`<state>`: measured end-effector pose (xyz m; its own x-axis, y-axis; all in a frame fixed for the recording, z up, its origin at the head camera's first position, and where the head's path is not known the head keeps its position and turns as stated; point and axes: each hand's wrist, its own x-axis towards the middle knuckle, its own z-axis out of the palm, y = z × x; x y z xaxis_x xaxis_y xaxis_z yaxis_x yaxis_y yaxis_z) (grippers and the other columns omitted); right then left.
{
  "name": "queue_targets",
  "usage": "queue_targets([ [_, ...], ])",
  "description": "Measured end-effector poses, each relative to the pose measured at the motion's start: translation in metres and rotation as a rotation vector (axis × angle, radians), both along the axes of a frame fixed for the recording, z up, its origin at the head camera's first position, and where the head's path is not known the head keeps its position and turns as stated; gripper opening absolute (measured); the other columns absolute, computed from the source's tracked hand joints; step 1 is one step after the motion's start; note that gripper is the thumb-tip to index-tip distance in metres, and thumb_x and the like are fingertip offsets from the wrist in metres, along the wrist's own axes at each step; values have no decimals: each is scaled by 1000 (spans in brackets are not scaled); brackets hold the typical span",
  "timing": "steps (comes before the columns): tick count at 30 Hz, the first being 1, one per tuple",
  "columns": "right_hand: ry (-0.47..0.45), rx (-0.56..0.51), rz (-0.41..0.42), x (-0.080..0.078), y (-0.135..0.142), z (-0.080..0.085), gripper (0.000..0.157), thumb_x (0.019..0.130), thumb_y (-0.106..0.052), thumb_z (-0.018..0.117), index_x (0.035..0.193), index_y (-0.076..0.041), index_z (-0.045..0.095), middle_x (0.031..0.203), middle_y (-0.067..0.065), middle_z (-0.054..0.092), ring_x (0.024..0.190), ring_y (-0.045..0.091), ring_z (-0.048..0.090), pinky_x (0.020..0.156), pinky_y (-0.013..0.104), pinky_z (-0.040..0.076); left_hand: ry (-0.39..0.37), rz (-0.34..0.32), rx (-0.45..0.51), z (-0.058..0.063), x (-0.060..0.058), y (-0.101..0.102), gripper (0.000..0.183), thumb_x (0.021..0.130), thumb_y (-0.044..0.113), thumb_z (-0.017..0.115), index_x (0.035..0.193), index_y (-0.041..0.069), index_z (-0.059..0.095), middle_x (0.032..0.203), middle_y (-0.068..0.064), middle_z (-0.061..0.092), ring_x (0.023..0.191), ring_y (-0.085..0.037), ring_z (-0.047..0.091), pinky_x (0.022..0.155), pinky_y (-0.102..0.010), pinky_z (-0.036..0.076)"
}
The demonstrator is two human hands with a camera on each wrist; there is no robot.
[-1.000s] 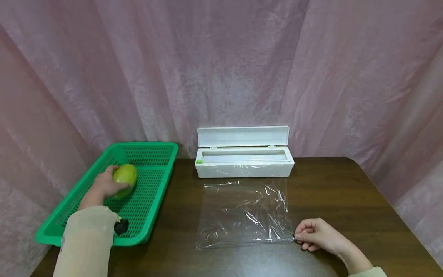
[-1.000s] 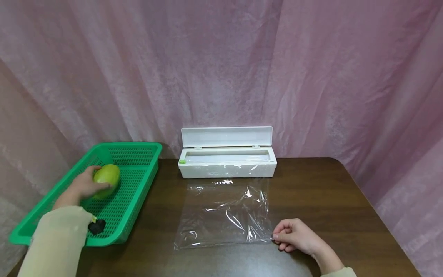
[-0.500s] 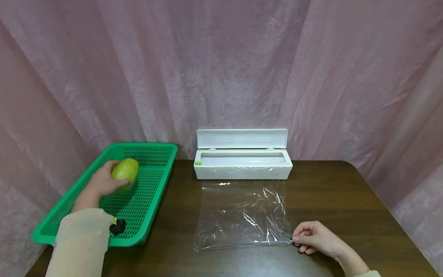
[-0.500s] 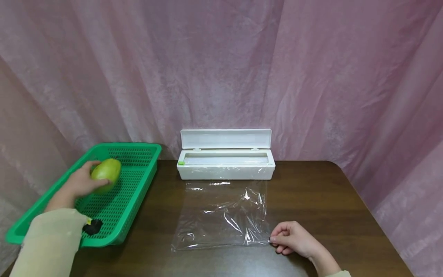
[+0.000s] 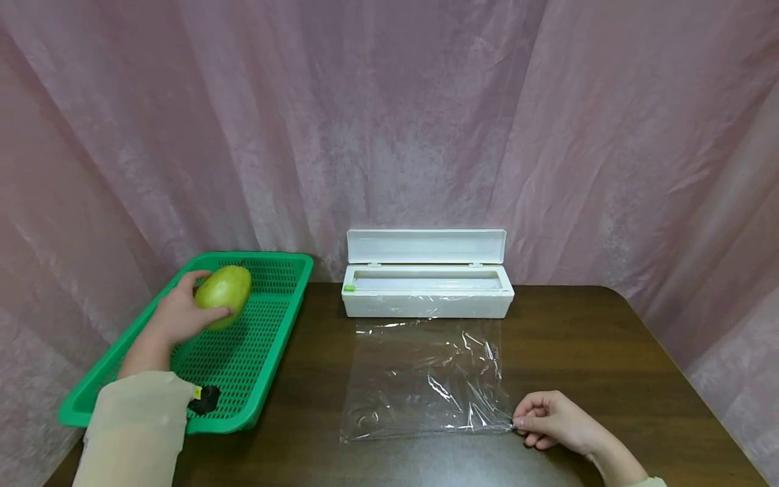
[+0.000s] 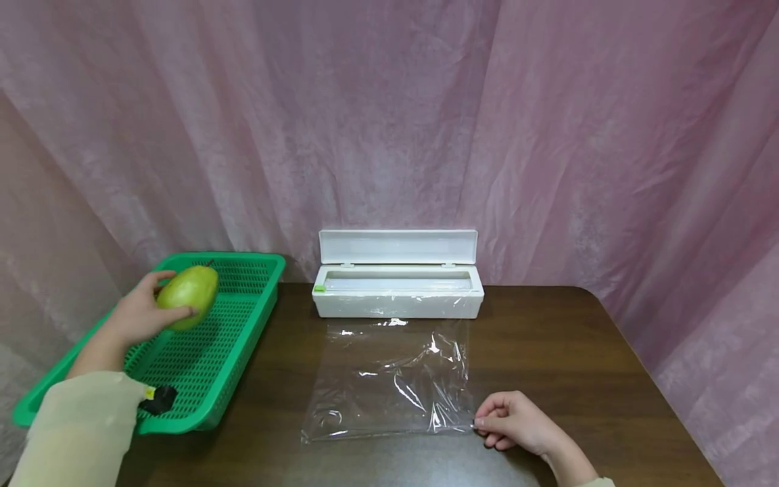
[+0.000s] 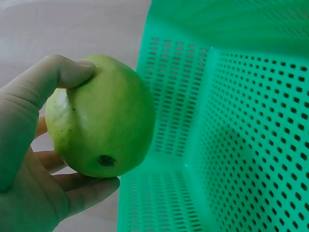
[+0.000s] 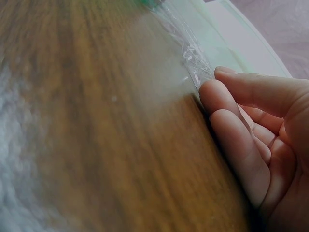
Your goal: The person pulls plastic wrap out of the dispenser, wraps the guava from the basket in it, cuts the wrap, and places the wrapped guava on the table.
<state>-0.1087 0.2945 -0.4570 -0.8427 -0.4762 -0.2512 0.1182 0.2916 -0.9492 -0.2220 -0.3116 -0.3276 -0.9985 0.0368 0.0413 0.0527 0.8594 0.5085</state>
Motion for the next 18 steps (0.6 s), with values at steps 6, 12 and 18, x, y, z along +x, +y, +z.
queue_targets([
  [6,-4,-2,5,0,0,1,34,90,-17,63,96,16,56,72,-3,64,63,5,64,53,21,52,27,7,29,10,9,11,96,82,51,67,148,2,18,137,-35,36,110,-47,48,75,-52,46],
  [12,6,5,4,-2,-1,1,33,90,-16,63,96,15,56,73,-3,64,63,5,64,53,21,52,58,0,47,19,15,20,95,80,50,70,148,5,22,137,-32,38,108,-44,49,73,-48,47],
  [18,-13,-1,4,-2,0,0,33,90,-17,63,97,15,56,74,-3,65,64,5,64,53,21,52,68,-13,45,25,21,28,92,79,51,70,147,7,26,135,-30,40,106,-43,51,70,-44,48],
])
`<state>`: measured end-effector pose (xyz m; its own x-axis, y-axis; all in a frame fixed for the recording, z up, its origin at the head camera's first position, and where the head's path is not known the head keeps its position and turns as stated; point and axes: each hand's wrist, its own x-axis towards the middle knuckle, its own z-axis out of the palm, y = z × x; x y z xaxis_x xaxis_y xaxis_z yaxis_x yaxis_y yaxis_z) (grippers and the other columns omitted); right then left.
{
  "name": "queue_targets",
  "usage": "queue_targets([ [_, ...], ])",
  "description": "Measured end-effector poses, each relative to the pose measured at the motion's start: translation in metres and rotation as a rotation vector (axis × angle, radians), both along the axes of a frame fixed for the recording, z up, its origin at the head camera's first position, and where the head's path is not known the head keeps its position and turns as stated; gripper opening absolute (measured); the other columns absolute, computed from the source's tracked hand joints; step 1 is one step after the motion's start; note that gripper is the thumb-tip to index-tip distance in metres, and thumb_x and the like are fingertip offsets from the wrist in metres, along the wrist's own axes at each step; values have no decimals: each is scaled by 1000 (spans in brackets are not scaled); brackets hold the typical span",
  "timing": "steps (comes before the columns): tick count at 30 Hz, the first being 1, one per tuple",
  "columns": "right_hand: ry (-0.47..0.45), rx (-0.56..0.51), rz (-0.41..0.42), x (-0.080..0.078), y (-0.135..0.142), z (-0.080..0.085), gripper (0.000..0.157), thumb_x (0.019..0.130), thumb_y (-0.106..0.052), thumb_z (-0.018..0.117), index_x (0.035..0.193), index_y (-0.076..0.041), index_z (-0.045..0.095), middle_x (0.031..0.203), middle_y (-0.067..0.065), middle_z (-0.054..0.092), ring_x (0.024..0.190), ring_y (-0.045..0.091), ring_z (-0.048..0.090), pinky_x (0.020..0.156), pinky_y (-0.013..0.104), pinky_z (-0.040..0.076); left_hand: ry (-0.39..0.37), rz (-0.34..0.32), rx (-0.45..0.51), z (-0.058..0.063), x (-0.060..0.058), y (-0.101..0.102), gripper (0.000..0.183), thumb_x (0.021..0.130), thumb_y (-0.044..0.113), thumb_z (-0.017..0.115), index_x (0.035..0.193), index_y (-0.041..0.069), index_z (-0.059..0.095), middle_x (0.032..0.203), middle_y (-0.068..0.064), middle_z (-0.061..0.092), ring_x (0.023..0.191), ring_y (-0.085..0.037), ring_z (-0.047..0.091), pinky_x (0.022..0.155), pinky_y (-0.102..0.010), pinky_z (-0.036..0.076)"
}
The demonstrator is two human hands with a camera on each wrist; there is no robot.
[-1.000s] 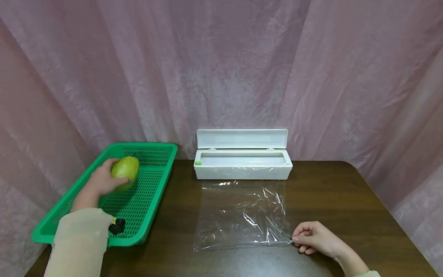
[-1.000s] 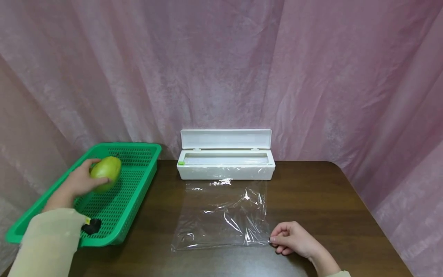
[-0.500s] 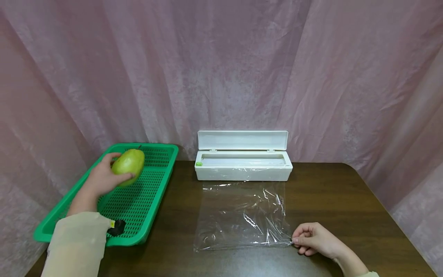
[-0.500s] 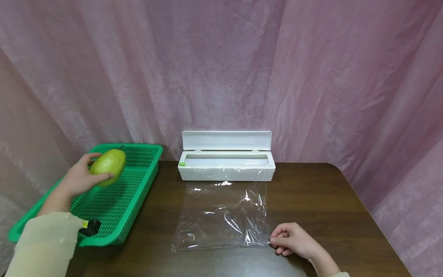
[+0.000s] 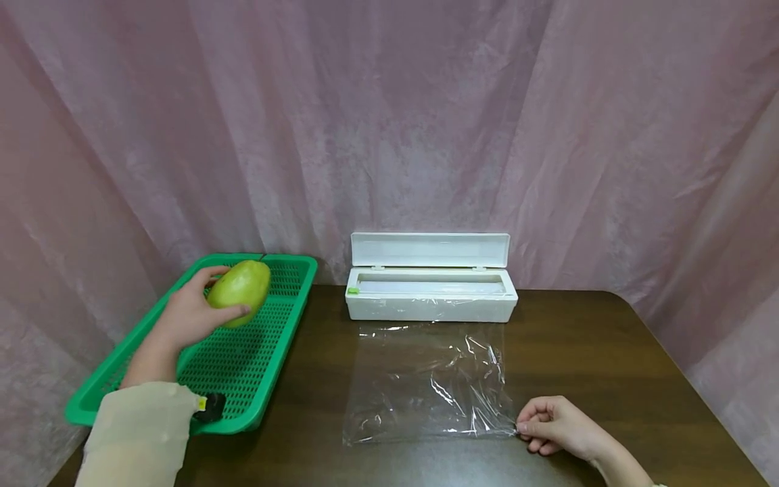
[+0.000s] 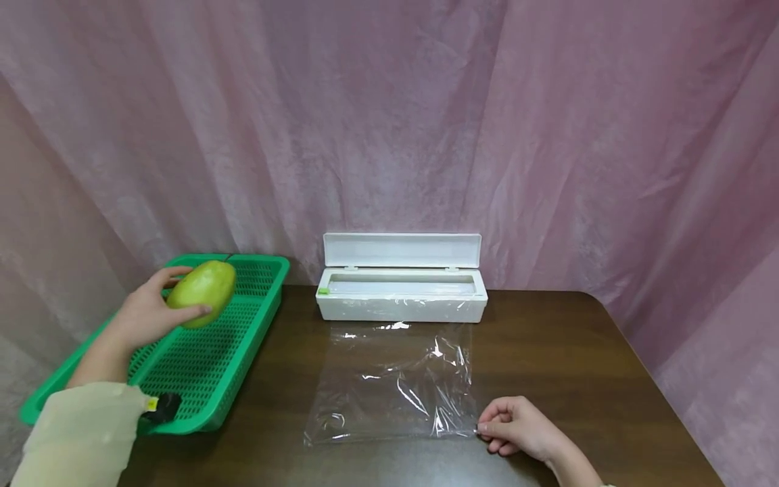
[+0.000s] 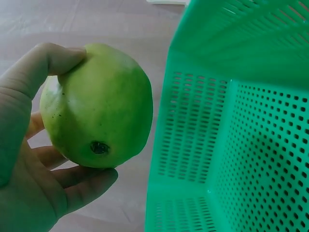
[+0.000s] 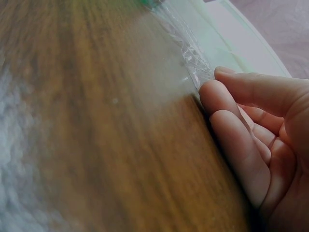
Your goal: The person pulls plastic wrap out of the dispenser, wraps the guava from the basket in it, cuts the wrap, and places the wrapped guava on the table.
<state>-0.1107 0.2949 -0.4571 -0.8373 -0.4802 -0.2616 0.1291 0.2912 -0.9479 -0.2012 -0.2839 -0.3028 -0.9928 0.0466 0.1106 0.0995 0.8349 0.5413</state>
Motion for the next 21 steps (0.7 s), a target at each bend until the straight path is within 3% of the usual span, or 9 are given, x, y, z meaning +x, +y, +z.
queue_targets([
  [21,23,7,10,1,2,1,31,91,-15,62,97,14,57,72,-4,65,63,5,64,53,22,52,87,-76,27,16,14,38,85,76,49,74,144,15,36,135,-16,47,98,-32,52,64,-33,47],
])
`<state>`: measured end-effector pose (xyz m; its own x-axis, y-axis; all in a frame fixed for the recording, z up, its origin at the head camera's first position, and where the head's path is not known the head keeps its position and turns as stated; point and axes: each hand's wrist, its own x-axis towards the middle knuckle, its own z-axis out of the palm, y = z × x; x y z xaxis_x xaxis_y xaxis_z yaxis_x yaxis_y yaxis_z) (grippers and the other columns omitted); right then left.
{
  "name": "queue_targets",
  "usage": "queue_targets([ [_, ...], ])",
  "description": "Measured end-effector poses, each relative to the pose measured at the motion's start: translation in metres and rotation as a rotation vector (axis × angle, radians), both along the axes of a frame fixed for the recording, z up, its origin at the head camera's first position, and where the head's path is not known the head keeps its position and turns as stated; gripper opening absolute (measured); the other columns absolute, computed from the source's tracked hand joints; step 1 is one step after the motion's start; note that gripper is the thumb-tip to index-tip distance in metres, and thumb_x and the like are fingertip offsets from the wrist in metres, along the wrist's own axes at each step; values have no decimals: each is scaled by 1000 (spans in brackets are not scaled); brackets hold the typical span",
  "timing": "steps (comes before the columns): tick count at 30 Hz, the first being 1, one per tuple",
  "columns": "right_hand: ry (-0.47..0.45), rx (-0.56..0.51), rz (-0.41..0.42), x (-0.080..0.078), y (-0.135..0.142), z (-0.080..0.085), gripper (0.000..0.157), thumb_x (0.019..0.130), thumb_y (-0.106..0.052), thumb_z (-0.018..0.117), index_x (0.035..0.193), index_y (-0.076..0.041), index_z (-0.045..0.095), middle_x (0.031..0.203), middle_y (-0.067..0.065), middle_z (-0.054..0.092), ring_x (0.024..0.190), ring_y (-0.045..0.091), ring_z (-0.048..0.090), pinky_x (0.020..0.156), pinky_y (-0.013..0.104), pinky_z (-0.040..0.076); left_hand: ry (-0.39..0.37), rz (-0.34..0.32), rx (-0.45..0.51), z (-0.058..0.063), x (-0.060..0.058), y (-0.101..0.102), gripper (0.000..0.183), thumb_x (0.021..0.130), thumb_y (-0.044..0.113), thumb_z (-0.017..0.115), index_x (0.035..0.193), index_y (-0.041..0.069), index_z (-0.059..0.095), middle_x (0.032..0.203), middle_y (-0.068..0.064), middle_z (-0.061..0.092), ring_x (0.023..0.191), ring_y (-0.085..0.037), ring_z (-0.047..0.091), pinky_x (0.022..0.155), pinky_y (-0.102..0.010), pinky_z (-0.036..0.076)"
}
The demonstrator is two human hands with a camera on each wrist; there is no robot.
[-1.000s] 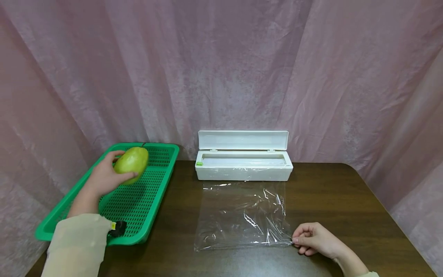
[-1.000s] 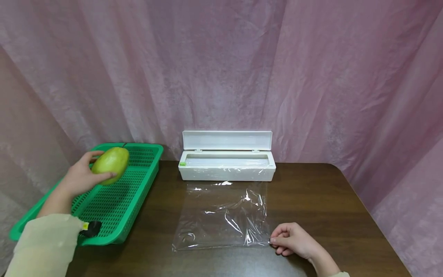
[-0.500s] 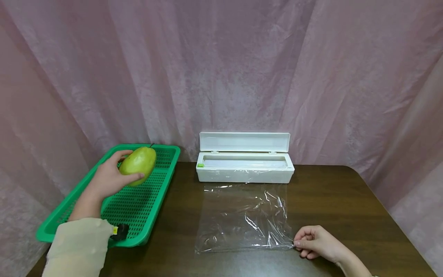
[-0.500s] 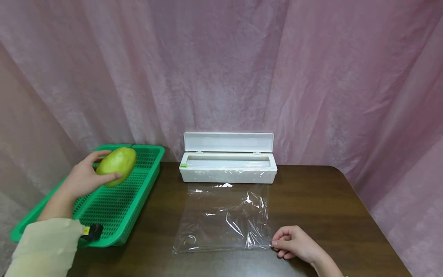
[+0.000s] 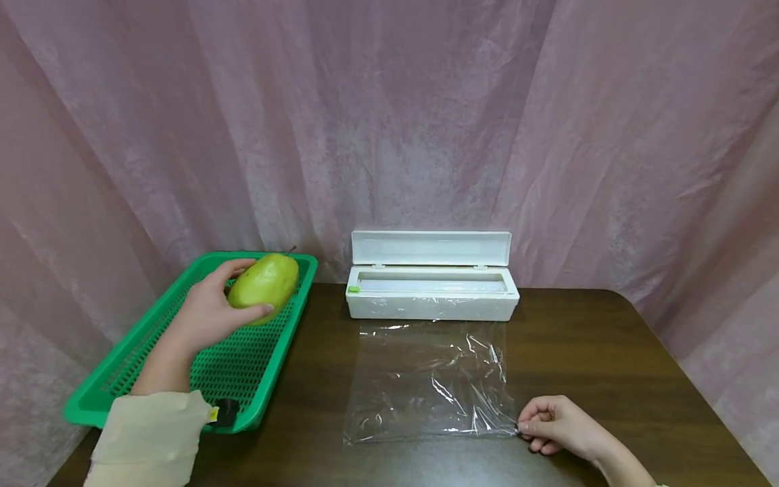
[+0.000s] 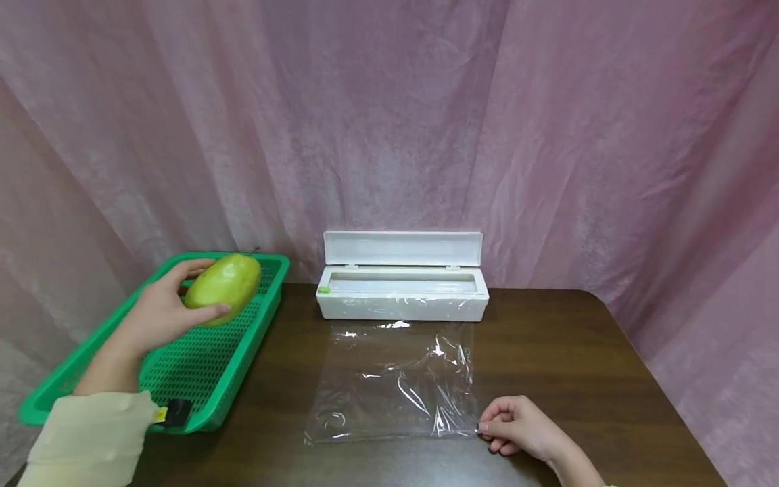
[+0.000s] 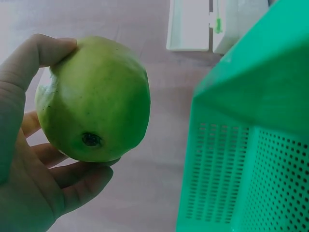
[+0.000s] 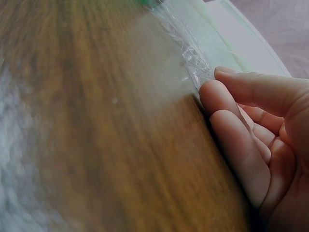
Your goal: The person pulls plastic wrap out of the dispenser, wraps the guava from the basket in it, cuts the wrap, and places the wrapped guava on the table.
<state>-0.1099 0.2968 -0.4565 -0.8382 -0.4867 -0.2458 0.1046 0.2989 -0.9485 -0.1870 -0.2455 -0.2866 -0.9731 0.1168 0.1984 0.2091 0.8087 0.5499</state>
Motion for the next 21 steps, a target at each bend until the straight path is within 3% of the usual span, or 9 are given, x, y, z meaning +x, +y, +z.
queue_targets([
  [21,-7,3,-10,2,-3,4,33,90,-16,63,96,15,56,72,-4,65,63,4,64,53,20,52,22,-80,-4,-6,4,38,81,75,46,75,141,16,40,126,-10,53,98,-29,55,68,-37,51],
])
